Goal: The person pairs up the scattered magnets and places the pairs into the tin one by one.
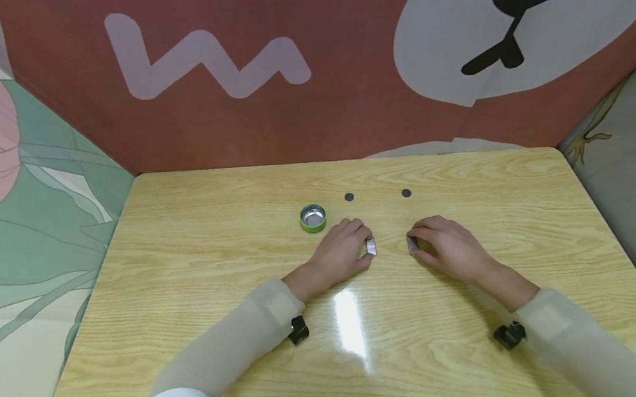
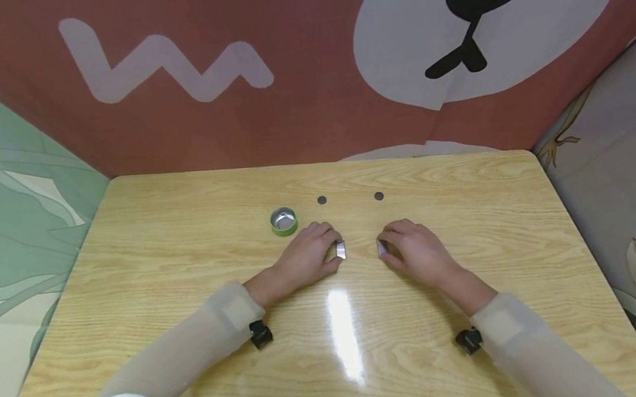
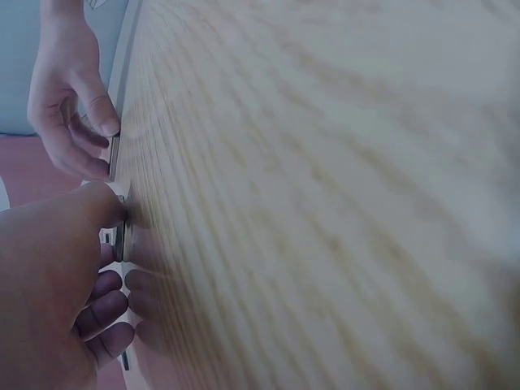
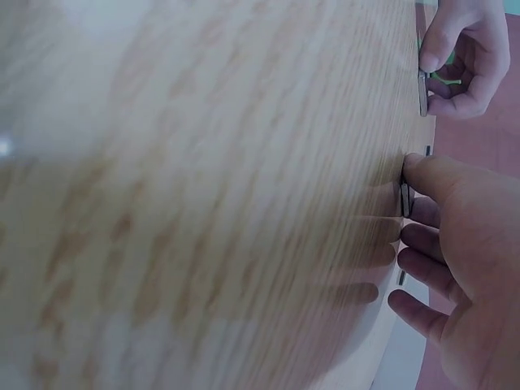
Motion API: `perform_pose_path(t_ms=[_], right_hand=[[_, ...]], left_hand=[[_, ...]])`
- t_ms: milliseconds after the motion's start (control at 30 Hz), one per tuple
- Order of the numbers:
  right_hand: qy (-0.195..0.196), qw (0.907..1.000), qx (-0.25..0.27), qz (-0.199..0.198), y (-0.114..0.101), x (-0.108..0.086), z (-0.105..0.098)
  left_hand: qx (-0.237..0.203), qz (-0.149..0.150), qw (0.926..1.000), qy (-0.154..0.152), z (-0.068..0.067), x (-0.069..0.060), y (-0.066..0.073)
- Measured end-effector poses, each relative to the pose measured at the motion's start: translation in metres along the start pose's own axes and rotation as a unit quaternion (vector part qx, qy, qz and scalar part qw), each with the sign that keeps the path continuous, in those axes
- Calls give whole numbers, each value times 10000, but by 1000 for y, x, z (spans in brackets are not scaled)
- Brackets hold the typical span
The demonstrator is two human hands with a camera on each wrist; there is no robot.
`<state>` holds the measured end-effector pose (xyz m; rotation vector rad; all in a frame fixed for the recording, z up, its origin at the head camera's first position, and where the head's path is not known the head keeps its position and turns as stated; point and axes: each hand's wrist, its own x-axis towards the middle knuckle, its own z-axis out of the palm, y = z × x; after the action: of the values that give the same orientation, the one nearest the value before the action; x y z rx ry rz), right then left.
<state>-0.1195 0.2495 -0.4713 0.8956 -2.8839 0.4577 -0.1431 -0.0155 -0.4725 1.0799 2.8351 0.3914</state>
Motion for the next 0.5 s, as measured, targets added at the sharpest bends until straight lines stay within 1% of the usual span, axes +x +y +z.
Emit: perform_pose_path(t_ms=[233,500], right_hand=[[54,9999,15,-110,-2,4,-1],[94,9998,7,-170,-4,7,-1]], left_hand=[[54,-49,10000,-66,2,4,2],[81,-50,10000,-28,2,7,6]])
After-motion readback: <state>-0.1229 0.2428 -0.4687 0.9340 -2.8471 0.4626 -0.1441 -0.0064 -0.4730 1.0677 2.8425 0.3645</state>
